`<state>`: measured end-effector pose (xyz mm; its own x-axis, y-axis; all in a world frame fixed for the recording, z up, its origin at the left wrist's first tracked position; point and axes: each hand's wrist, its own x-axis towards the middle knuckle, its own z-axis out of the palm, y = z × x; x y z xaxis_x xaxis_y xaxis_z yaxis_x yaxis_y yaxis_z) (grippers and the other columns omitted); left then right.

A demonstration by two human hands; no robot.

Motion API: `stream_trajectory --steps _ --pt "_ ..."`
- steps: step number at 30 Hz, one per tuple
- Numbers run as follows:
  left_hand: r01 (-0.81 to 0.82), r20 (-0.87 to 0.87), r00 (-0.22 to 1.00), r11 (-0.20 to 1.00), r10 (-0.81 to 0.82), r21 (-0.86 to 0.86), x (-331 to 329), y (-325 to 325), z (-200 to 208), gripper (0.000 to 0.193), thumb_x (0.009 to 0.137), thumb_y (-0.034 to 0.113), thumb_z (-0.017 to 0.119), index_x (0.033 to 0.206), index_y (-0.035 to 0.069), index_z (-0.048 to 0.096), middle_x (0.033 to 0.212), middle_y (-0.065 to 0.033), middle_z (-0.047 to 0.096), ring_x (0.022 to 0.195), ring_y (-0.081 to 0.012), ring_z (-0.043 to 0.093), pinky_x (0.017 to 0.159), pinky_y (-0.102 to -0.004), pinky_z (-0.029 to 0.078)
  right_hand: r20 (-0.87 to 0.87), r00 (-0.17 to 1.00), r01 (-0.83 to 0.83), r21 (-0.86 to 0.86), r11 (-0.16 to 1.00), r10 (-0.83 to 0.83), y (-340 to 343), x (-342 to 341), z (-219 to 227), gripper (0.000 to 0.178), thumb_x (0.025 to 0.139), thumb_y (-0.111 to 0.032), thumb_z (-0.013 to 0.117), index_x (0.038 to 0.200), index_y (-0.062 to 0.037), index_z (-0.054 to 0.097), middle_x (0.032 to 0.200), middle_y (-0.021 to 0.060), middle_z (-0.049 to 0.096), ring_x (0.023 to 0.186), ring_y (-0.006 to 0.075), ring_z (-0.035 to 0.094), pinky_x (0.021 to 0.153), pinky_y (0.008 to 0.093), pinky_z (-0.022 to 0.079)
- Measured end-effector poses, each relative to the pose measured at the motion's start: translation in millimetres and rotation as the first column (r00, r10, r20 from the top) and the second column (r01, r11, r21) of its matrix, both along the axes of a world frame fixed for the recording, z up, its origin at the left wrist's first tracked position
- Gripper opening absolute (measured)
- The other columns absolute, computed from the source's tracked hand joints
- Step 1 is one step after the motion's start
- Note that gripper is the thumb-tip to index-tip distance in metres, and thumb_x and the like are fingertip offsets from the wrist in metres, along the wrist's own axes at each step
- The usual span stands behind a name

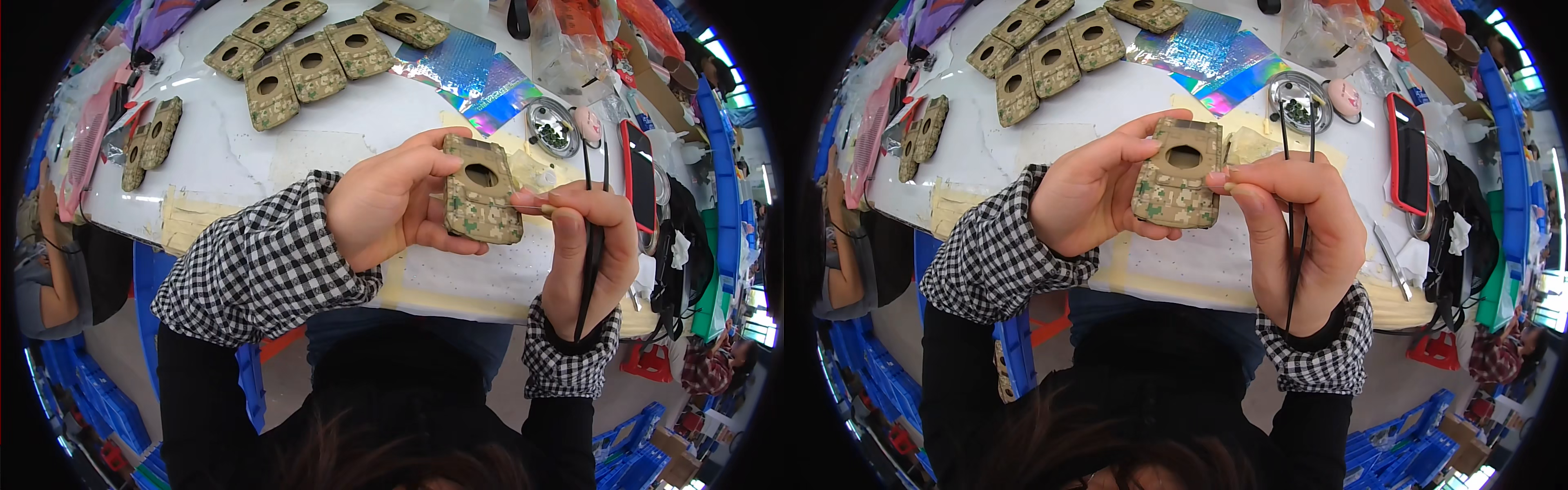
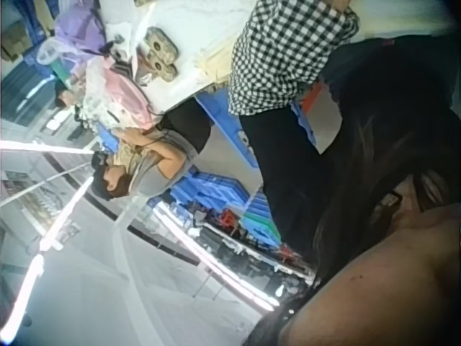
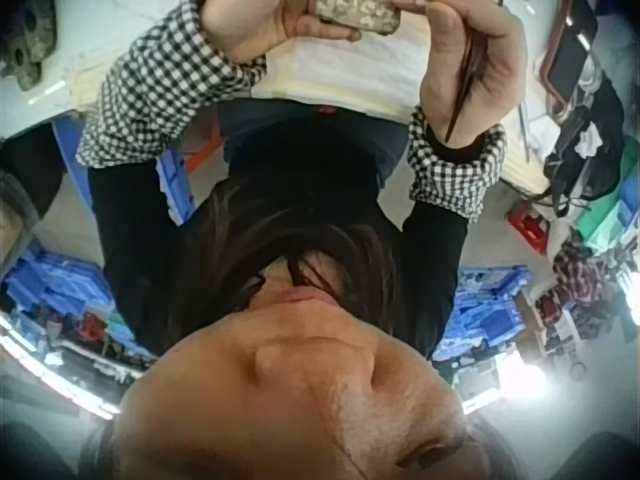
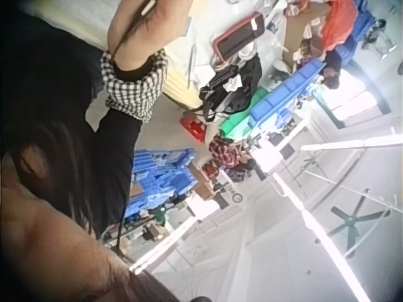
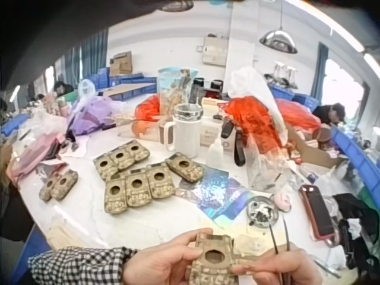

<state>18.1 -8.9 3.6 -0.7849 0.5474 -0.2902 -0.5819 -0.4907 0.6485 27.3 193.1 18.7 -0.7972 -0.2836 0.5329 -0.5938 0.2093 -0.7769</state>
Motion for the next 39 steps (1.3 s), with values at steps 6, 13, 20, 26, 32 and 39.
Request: stream_trajectory --steps 6,13,20,26,32,39 --pt "0.007 -0.017 1.0 1.0 -0.007 -0.001 -0.8 -0.3 -2.1 0.048 0.096 0.024 0.034 0.142 0.011 0.026 0.128 -0.0122 0.051 0.102 -0.0273 0.062 0.078 -0.0403 0.057 0.002 1.0 -0.009 0.001 1.0 0.009 0.3 -0.3 0.1 0.006 0.09 0.003 0.055 0.096 0.0017 0.054 0.09 0.0123 0.066 0.079 0.015 0.059 0.074 0.0264 0.046" --pt "0.011 -0.037 0.999 1.0 -0.011 0.0 -0.8 -0.6 -2.4 0.048 0.097 0.024 0.033 0.142 0.01 0.025 0.131 -0.0124 0.048 0.105 -0.0274 0.061 0.079 -0.0411 0.057 -0.012 1.0 0.0 0.014 1.0 0.0 0.6 -0.6 -0.8 0.006 0.09 0.002 0.056 0.095 0.0014 0.054 0.09 0.0118 0.066 0.079 0.0152 0.059 0.074 0.0262 0.046" --pt "0.012 -0.038 0.999 1.0 -0.012 -0.001 -0.5 -0.8 -1.4 0.048 0.097 0.024 0.033 0.142 0.01 0.025 0.13 -0.0127 0.049 0.103 -0.028 0.062 0.079 -0.041 0.057 -0.01 1.0 -0.004 0.005 1.0 0.004 -0.1 -0.5 -0.8 0.005 0.09 0.002 0.055 0.095 0.0015 0.054 0.09 0.0116 0.066 0.08 0.0152 0.059 0.074 0.0264 0.046" --pt "0.005 -0.014 1.0 1.0 -0.005 -0.02 0.3 0.1 0.9 0.048 0.096 0.026 0.034 0.142 0.011 0.026 0.126 -0.0129 0.053 0.099 -0.0289 0.063 0.079 -0.0408 0.055 0.002 1.0 -0.01 -0.004 1.0 0.01 -0.8 -0.6 -0.4 0.005 0.09 0.002 0.055 0.095 0.0019 0.053 0.09 0.0122 0.066 0.079 0.0151 0.059 0.074 0.0266 0.046" --pt "0.008 -0.016 1.0 1.0 -0.008 -0.028 0.3 -0.2 1.5 0.049 0.096 0.025 0.034 0.142 0.011 0.026 0.127 -0.013 0.052 0.098 -0.0294 0.063 0.078 -0.0409 0.056 0.024 1.0 -0.02 -0.012 1.0 0.02 -0.7 -0.2 0.5 0.005 0.091 0.001 0.053 0.096 0.0024 0.053 0.089 0.0132 0.066 0.081 0.016 0.061 0.076 0.0267 0.047" --pt "-0.002 -0.036 0.999 1.0 0.003 0.006 -0.6 0.1 -1.4 0.051 0.095 0.024 0.035 0.142 0.009 0.023 0.129 -0.016 0.05 0.099 -0.0296 0.064 0.076 -0.0387 0.058 0.057 0.994 0.099 -0.183 0.978 -0.09 6.7 -1.8 5.4 0.007 0.095 -0.004 0.049 0.097 0.0024 0.051 0.085 0.0144 0.063 0.082 0.0204 0.065 0.078 0.0291 0.051"
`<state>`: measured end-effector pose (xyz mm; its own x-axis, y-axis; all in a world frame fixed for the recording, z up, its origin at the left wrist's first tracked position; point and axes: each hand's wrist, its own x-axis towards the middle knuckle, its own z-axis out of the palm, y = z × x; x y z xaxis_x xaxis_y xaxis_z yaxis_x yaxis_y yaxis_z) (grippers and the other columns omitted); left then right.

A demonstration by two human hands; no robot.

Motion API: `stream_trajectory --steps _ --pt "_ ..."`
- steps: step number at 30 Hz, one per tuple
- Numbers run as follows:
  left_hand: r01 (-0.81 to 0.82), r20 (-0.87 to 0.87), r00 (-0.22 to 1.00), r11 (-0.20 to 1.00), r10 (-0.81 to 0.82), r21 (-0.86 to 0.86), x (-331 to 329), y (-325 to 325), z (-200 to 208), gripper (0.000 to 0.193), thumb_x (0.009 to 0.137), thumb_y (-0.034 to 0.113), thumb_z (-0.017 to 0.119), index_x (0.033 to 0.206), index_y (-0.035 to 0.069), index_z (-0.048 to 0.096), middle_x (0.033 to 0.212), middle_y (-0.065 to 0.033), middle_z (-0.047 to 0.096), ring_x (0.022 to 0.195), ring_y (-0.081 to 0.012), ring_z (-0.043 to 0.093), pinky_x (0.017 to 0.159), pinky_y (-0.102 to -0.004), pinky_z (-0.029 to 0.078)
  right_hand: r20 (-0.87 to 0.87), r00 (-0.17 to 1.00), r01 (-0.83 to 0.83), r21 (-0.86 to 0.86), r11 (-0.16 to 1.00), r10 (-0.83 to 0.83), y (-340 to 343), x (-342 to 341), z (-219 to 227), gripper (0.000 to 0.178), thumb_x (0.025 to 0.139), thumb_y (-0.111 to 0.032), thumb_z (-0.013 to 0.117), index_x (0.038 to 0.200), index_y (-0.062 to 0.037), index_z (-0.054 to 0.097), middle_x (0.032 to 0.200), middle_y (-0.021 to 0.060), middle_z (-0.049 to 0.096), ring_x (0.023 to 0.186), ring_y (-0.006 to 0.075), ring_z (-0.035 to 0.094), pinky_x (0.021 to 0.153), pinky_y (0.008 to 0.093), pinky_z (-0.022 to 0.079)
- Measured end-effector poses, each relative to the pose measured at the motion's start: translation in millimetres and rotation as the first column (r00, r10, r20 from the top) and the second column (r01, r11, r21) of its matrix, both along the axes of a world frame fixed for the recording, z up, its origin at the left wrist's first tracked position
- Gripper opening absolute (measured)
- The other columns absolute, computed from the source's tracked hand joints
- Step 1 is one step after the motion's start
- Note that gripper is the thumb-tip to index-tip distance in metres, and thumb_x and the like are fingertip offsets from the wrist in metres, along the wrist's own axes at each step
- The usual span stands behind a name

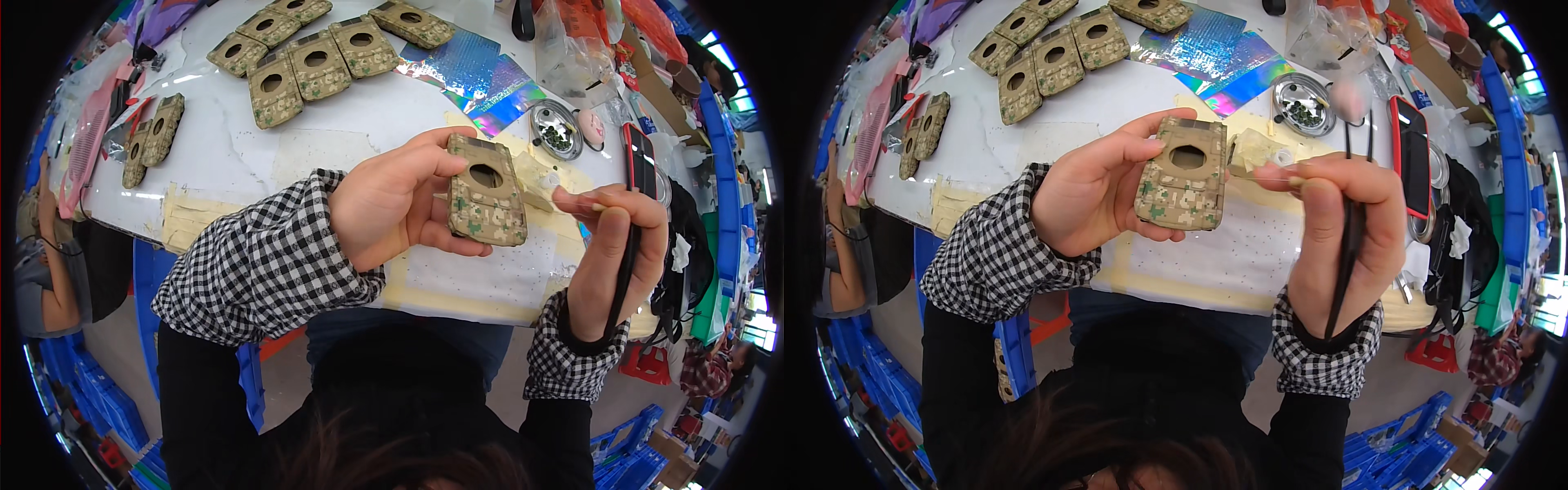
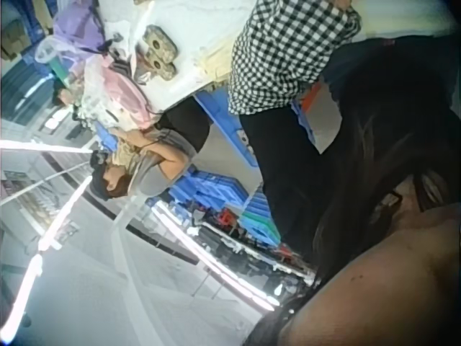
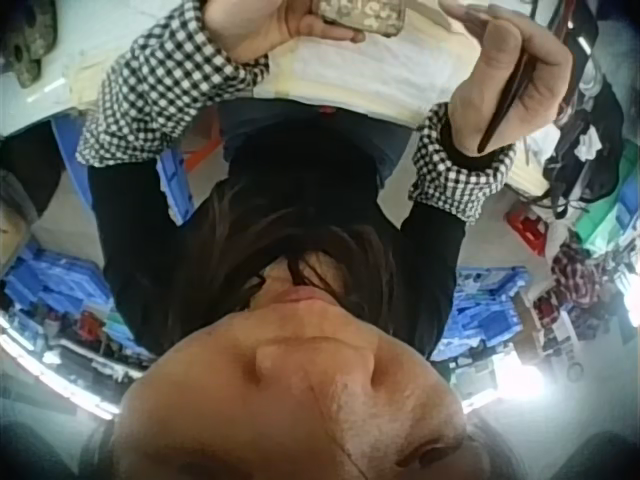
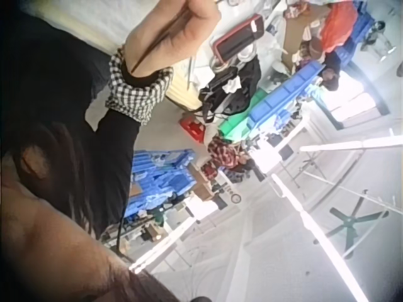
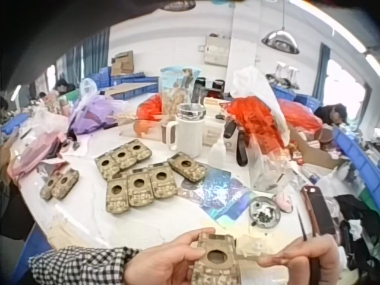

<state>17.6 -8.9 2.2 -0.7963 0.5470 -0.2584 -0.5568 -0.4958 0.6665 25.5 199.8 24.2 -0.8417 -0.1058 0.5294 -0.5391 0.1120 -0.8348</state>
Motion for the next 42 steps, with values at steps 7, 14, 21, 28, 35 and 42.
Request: stream_trajectory --steps 7,14,21,28,35,42 --pt "0.039 -0.007 0.999 0.992 -0.038 0.119 -3.0 -5.4 -5.7 0.056 0.091 0.019 0.041 0.141 0.007 0.022 0.132 -0.0232 0.046 0.1 -0.0298 0.064 0.077 -0.0383 0.059 -0.381 0.891 0.419 0.478 0.772 -0.248 21.7 -16.3 -6.9 0.005 0.086 0.001 0.062 0.089 0.0029 0.058 0.084 0.011 0.064 0.078 0.0204 0.065 0.07 0.0275 0.049" --pt "0.012 -0.07 0.997 1.0 -0.01 0.029 -1.1 -5.9 -4.3 0.063 0.086 0.014 0.047 0.142 0.007 0.019 0.132 -0.0263 0.045 0.099 -0.0296 0.065 0.077 -0.0349 0.059 -0.449 0.876 0.437 0.586 0.682 -0.175 17.4 -23.8 -11.4 0.012 0.077 0.001 0.069 0.086 -0.0002 0.061 0.083 0.0145 0.062 0.08 0.0273 0.063 0.069 0.0329 0.048" --pt "0.039 -0.11 0.993 0.998 -0.034 0.04 -2.5 -6.7 -5.1 0.064 0.085 0.015 0.047 0.143 0.006 0.019 0.131 -0.0266 0.045 0.098 -0.0282 0.065 0.075 -0.033 0.059 -0.407 0.905 0.372 0.61 0.699 -0.126 23.9 -21.5 -10.6 0.02 0.084 -0.014 0.064 0.098 0.0003 0.062 0.089 0.0155 0.064 0.086 0.0289 0.062 0.076 0.0341 0.047" --pt "0.001 -0.137 0.991 1.0 0.0 0.004 -0.2 -4.5 -5.9 0.065 0.086 0.021 0.044 0.144 0.006 0.018 0.133 -0.0282 0.044 0.095 -0.0258 0.065 0.07 -0.0304 0.058 0.056 0.989 0.108 0.353 0.93 -0.136 48.7 27.5 -10.4 0.078 0.089 -0.058 0.05 0.129 0.0073 0.039 0.11 0.0201 0.059 0.106 0.0275 0.06 0.095 0.036 0.041" --pt "-0.026 -0.128 0.991 0.999 0.03 0.028 -1.6 -5.0 -8.1 0.063 0.088 0.021 0.041 0.144 0.006 0.017 0.132 -0.0308 0.043 0.093 -0.0263 0.066 0.07 -0.031 0.059 0.207 0.976 -0.139 0.375 0.917 0.063 72.8 39.8 -28.1 0.023 0.083 -0.006 0.067 0.102 0.0055 0.062 0.096 0.0134 0.066 0.091 0.0207 0.063 0.082 0.028 0.047" --pt "-0.04 -0.115 0.993 0.999 0.038 -0.012 -5.6 -4.2 -8.5 0.059 0.089 0.023 0.038 0.143 0.006 0.021 0.131 -0.0305 0.044 0.093 -0.0268 0.066 0.069 -0.0313 0.059 0.392 0.92 -0.063 0.136 0.989 0.005 58.6 42.4 -43.8 0.014 0.085 -0.003 0.063 0.097 0.0056 0.062 0.094 0.0135 0.066 0.088 0.0167 0.061 0.08 0.0267 0.047"
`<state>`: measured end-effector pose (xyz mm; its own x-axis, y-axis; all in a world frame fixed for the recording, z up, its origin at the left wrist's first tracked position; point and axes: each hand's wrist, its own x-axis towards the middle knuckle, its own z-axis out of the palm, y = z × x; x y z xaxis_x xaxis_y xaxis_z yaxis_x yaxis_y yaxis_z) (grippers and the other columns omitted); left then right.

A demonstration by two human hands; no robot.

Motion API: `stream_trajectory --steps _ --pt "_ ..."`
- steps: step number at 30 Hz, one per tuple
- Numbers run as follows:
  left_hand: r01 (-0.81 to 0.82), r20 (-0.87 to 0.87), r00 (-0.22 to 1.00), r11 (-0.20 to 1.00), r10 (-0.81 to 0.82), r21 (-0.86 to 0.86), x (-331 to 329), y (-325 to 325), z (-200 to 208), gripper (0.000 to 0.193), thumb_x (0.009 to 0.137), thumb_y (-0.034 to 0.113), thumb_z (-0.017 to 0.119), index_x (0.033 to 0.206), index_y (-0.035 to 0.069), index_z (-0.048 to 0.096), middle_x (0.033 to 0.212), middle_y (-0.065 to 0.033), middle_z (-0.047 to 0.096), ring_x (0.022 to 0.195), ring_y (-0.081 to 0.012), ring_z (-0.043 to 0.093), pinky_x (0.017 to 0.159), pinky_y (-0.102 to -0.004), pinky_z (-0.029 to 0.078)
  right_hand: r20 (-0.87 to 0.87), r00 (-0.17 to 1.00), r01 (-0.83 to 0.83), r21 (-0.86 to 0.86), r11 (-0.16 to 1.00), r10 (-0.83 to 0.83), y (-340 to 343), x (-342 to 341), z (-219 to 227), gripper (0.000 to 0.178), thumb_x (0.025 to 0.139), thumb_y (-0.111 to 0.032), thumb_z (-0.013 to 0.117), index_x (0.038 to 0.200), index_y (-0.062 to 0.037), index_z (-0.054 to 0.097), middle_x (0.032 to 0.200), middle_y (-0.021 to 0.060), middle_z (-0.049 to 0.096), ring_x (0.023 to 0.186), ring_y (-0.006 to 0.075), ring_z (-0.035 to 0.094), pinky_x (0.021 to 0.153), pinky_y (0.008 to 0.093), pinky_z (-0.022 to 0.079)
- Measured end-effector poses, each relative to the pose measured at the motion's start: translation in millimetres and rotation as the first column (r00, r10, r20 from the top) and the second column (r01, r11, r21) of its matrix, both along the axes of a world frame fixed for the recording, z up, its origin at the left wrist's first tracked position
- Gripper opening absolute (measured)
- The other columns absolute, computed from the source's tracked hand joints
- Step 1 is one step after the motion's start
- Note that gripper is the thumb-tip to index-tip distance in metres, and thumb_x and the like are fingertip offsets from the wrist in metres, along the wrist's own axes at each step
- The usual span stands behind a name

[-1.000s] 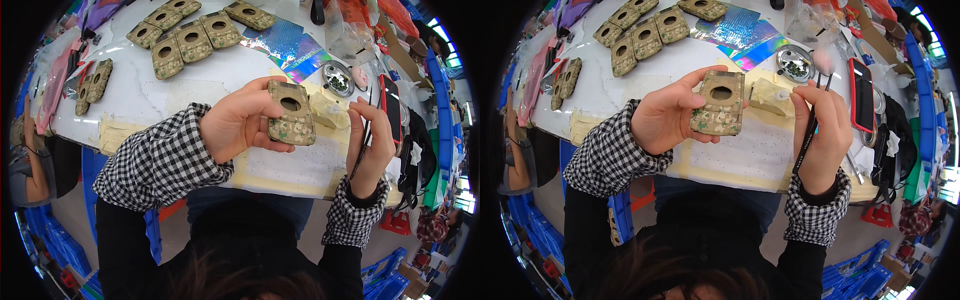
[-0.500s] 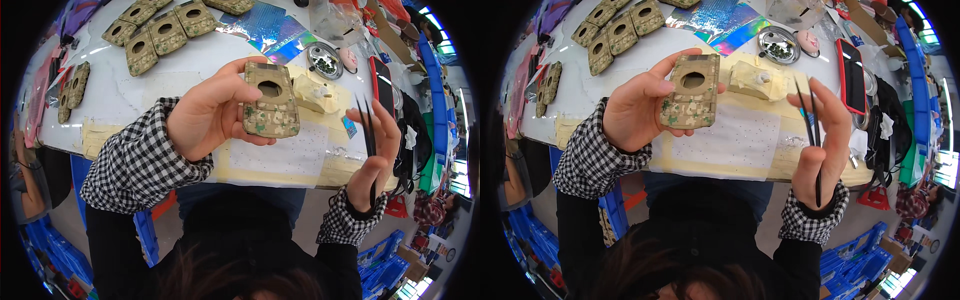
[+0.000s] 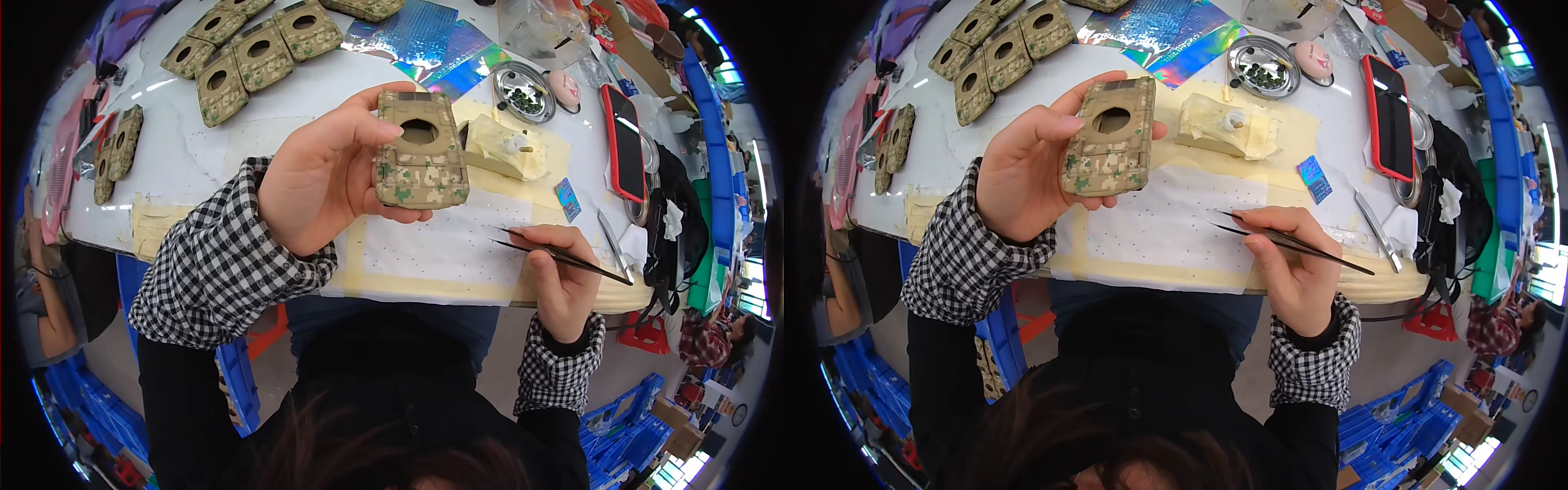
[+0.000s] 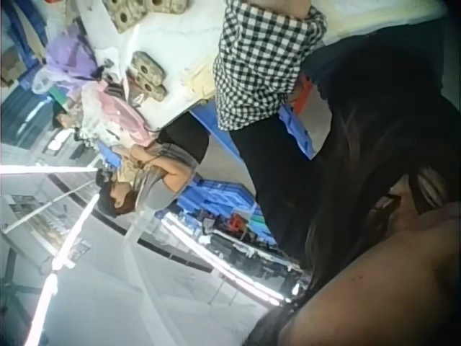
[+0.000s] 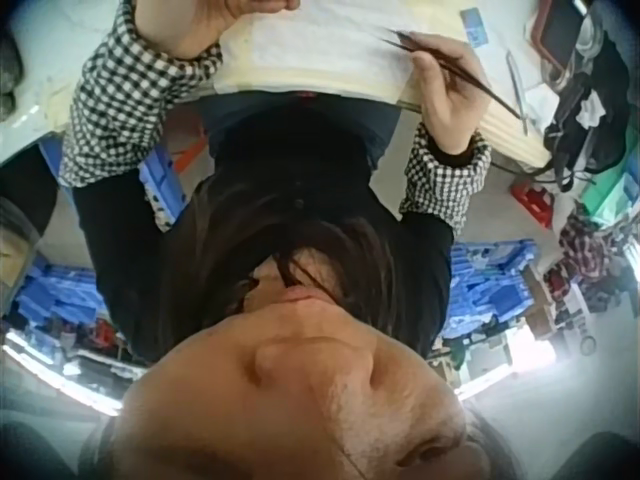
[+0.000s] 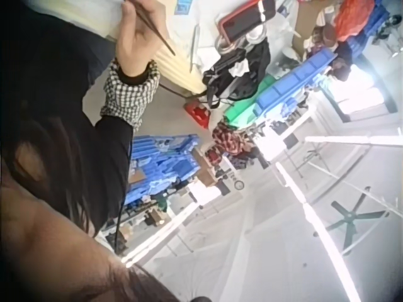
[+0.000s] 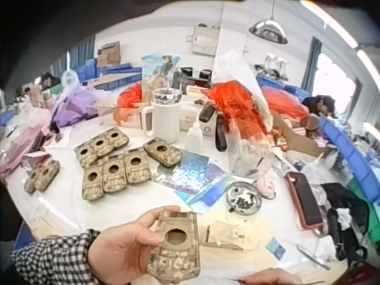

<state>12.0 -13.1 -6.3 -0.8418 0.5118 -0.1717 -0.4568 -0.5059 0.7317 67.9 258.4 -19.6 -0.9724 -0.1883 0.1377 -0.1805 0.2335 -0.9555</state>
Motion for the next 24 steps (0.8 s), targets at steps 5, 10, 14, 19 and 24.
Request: stream_trajectory --steps 5,10,14,19,24 --pt "0.005 0.051 0.999 0.997 -0.009 0.073 -0.7 -2.4 -0.9 0.055 0.089 0.021 0.047 0.137 0.005 0.025 0.122 -0.0179 0.052 0.094 -0.0299 0.066 0.073 -0.0395 0.059 -0.065 0.996 -0.054 0.055 0.997 0.057 5.8 -7.3 -5.3 0.011 0.086 0.0 0.061 0.096 0.0048 0.062 0.092 0.0128 0.066 0.084 0.0158 0.06 0.078 0.0258 0.047" --pt "-0.008 0.043 0.999 1.0 0.007 0.027 0.6 -0.1 -0.4 0.055 0.09 0.023 0.041 0.139 0.007 0.024 0.125 -0.0205 0.05 0.091 -0.0281 0.065 0.069 -0.0375 0.058 -0.13 0.989 -0.051 0.153 0.987 0.071 2.8 -12.5 -3.6 0.009 0.084 -0.001 0.064 0.091 0.0028 0.065 0.088 0.0096 0.066 0.078 0.0171 0.058 0.072 0.0261 0.045" --pt "-0.048 0.065 0.997 0.998 0.051 -0.045 4.0 6.4 6.7 0.056 0.09 0.026 0.035 0.142 0.01 0.023 0.128 -0.0269 0.048 0.086 -0.0253 0.064 0.062 -0.0305 0.055 -0.167 0.984 -0.035 0.183 0.982 0.066 -1.1 -15.4 -1.7 0.009 0.082 -0.003 0.066 0.089 0.002 0.066 0.084 0.0078 0.066 0.075 0.0189 0.056 0.069 0.0275 0.044" --pt "-0.062 0.052 0.997 0.996 0.065 -0.06 5.1 5.2 5.9 0.055 0.091 0.025 0.036 0.143 0.011 0.022 0.127 -0.0254 0.049 0.085 -0.0245 0.064 0.061 -0.0315 0.054 -0.197 0.977 -0.041 0.209 0.977 0.083 -8.3 -18.8 0.4 0.01 0.08 -0.003 0.067 0.088 0.002 0.066 0.083 0.008 0.066 0.075 0.0205 0.056 0.069 0.0286 0.044" --pt "-0.079 0.043 0.996 0.991 0.084 -0.107 5.2 6.7 6.2 0.054 0.092 0.025 0.036 0.143 0.012 0.021 0.127 -0.0246 0.05 0.087 -0.0235 0.064 0.061 -0.0314 0.053 -0.208 0.973 -0.061 0.198 0.978 0.102 -7.6 -17.3 -1.8 0.009 0.079 -0.004 0.068 0.087 0.0005 0.067 0.083 0.0082 0.066 0.075 0.0213 0.056 0.069 0.0291 0.044"
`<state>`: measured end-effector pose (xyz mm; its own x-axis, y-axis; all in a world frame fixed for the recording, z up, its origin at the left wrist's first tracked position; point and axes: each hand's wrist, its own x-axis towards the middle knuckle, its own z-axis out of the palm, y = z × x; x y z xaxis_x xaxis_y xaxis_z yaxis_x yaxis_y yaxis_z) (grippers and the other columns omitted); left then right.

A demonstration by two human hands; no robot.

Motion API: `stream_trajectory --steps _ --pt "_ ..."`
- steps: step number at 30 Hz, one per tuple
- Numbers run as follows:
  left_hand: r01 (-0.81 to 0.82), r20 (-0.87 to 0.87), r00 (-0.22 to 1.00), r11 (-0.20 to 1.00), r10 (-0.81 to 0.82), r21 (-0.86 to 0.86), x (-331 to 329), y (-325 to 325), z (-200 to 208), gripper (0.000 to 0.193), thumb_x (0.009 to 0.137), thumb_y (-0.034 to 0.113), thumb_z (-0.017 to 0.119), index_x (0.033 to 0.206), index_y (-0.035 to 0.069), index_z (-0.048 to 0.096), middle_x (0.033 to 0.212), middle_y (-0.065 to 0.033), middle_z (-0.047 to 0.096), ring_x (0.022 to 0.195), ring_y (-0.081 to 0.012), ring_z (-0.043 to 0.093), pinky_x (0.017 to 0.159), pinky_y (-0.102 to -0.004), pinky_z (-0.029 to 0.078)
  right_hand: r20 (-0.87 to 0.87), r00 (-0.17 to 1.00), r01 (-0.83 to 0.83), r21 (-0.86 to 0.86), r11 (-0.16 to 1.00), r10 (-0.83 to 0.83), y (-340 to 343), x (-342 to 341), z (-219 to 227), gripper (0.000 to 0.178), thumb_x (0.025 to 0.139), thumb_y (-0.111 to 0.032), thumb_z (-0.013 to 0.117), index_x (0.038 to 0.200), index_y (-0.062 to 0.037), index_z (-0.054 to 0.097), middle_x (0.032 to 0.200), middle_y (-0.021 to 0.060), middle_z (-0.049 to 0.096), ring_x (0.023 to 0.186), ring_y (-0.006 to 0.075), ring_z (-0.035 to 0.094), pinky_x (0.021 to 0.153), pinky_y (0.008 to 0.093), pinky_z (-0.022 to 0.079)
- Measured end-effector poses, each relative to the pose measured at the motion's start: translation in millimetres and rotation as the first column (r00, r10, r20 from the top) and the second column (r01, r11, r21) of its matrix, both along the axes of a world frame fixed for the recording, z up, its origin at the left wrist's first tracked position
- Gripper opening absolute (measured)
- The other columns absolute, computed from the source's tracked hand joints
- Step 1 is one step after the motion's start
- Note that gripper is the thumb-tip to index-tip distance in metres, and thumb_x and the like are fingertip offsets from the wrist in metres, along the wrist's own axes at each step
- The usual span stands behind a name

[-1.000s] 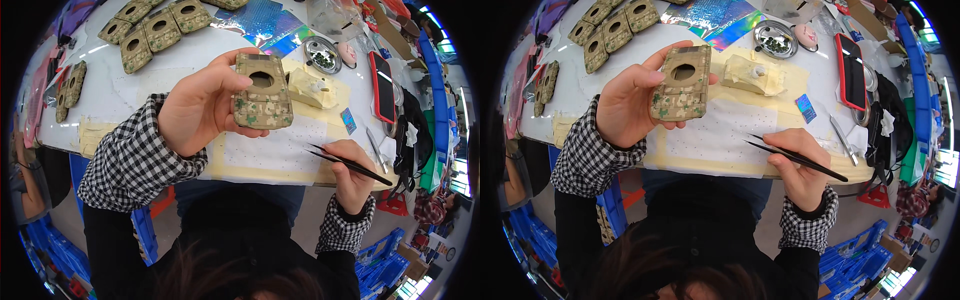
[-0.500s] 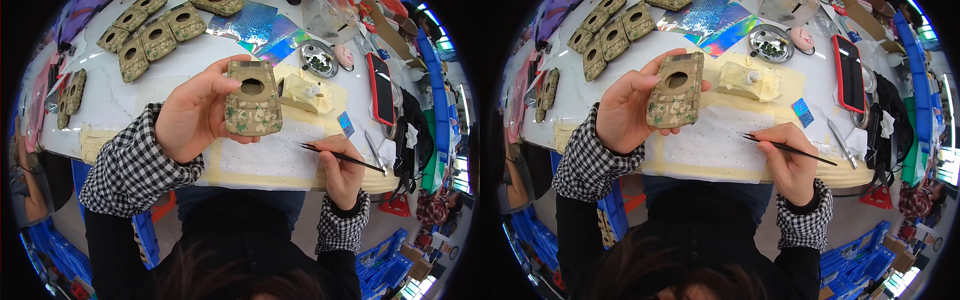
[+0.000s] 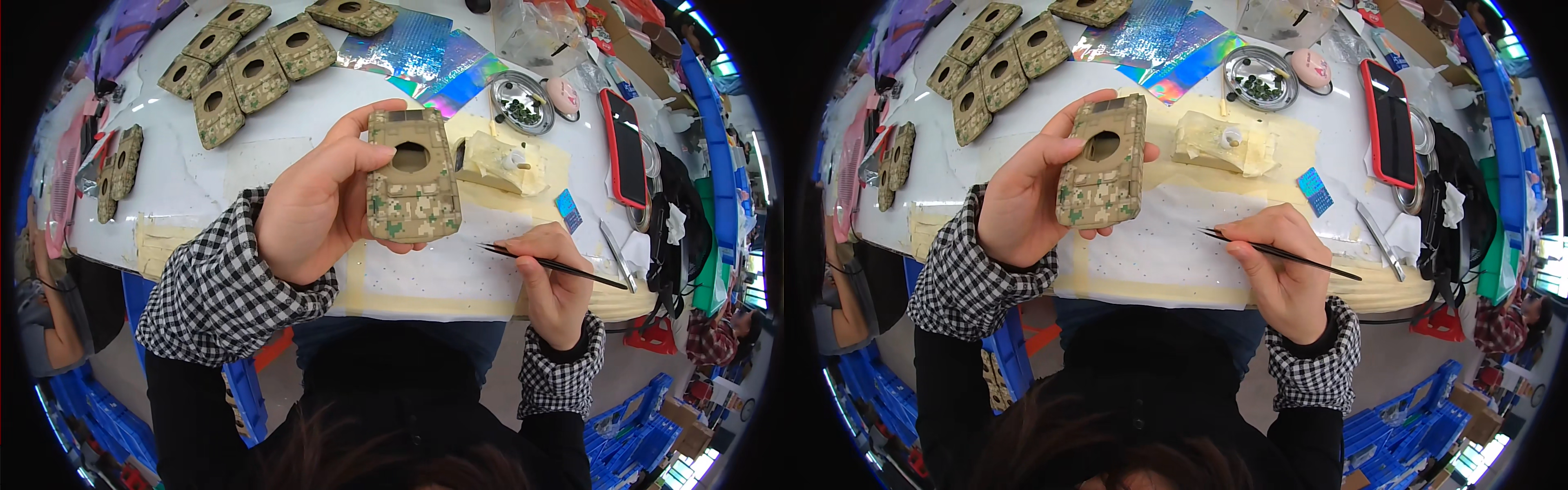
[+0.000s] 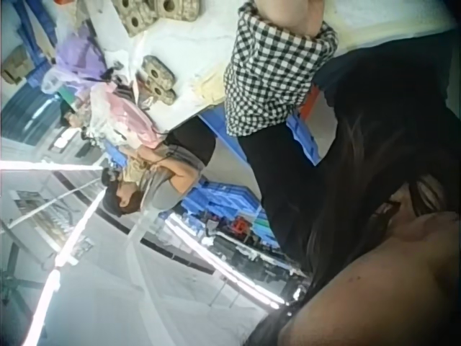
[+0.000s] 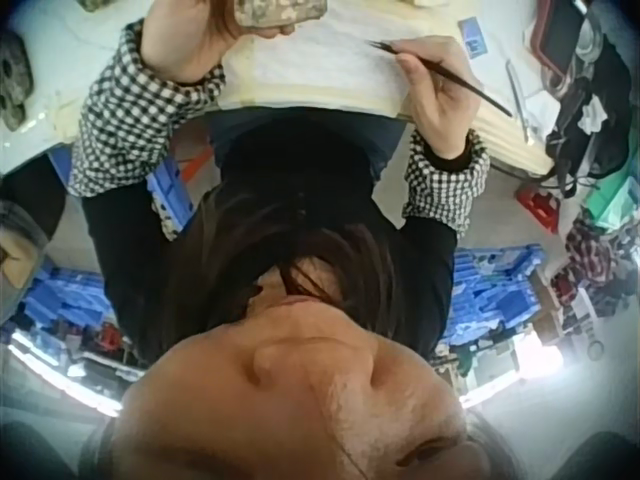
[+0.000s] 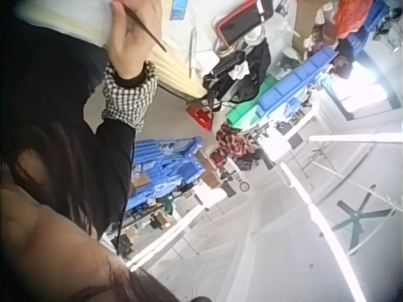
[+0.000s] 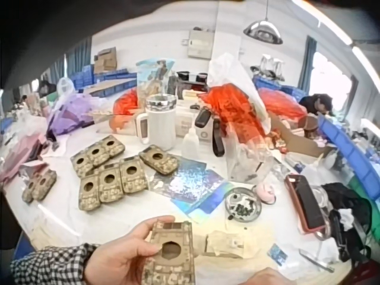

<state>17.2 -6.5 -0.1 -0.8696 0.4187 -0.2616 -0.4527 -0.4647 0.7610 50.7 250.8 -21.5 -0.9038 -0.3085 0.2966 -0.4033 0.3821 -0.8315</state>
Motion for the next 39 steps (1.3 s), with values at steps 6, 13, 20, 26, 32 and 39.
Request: stream_trajectory --steps 6,13,20,26,32,39 --pt "-0.037 -0.004 0.999 0.999 0.037 -0.012 1.6 0.7 0.7 0.054 0.093 0.024 0.034 0.145 0.015 0.018 0.128 -0.0253 0.049 0.089 -0.0235 0.063 0.063 -0.0307 0.053 -0.001 0.999 -0.045 0.033 0.998 0.045 -1.0 0.5 2.8 0.01 0.078 -0.005 0.07 0.087 -0.0002 0.067 0.081 0.0077 0.067 0.075 0.0218 0.056 0.069 0.0303 0.045" --pt "-0.07 -0.029 0.997 0.997 0.069 -0.03 1.0 0.4 1.3 0.055 0.094 0.023 0.032 0.146 0.018 0.015 0.128 -0.0257 0.05 0.092 -0.024 0.064 0.063 -0.0314 0.053 -0.022 0.996 -0.082 0.03 0.996 0.082 2.6 1.9 2.4 0.013 0.077 -0.008 0.071 0.086 -0.0007 0.067 0.081 0.0075 0.067 0.075 0.0224 0.056 0.069 0.0309 0.046" --pt "-0.043 -0.032 0.999 0.999 0.042 -0.03 1.4 -0.3 1.3 0.054 0.094 0.023 0.032 0.146 0.018 0.017 0.128 -0.0252 0.05 0.093 -0.0238 0.063 0.064 -0.0315 0.052 0.02 0.997 -0.073 0.032 0.997 0.072 1.9 1.5 1.7 0.011 0.078 -0.006 0.07 0.086 -0.0004 0.067 0.08 0.0077 0.065 0.076 0.0219 0.056 0.069 0.0302 0.045" --pt "-0.035 -0.038 0.999 0.999 0.034 -0.031 1.1 -0.6 0.4 0.053 0.094 0.023 0.032 0.145 0.018 0.018 0.129 -0.0249 0.05 0.093 -0.0236 0.063 0.064 -0.0315 0.052 0.073 0.997 -0.039 0.029 0.999 0.037 1.0 2.9 2.8 0.01 0.078 -0.005 0.069 0.086 0.0004 0.067 0.079 0.0077 0.064 0.076 0.0208 0.055 0.069 0.0296 0.045" --pt "-0.031 -0.05 0.998 0.999 0.03 -0.024 1.8 -0.5 0.9 0.053 0.094 0.023 0.032 0.145 0.018 0.018 0.129 -0.0248 0.049 0.095 -0.0238 0.063 0.065 -0.032 0.052 0.061 0.997 -0.039 0.043 0.998 0.036 1.9 2.4 2.1 0.009 0.078 -0.004 0.069 0.086 0.0002 0.068 0.079 0.0079 0.064 0.076 0.0208 0.055 0.069 0.0295 0.044" --pt "-0.012 -0.103 0.995 0.999 0.008 -0.035 0.8 -2.3 -1.3 0.054 0.094 0.023 0.033 0.145 0.018 0.017 0.128 -0.0245 0.05 0.097 -0.0239 0.063 0.065 -0.0327 0.053 0.073 0.997 -0.04 0.034 0.999 0.037 1.3 2.7 3.1 0.009 0.078 -0.003 0.068 0.086 0.0006 0.067 0.079 0.0085 0.063 0.075 0.0209 0.055 0.068 0.0295 0.044"
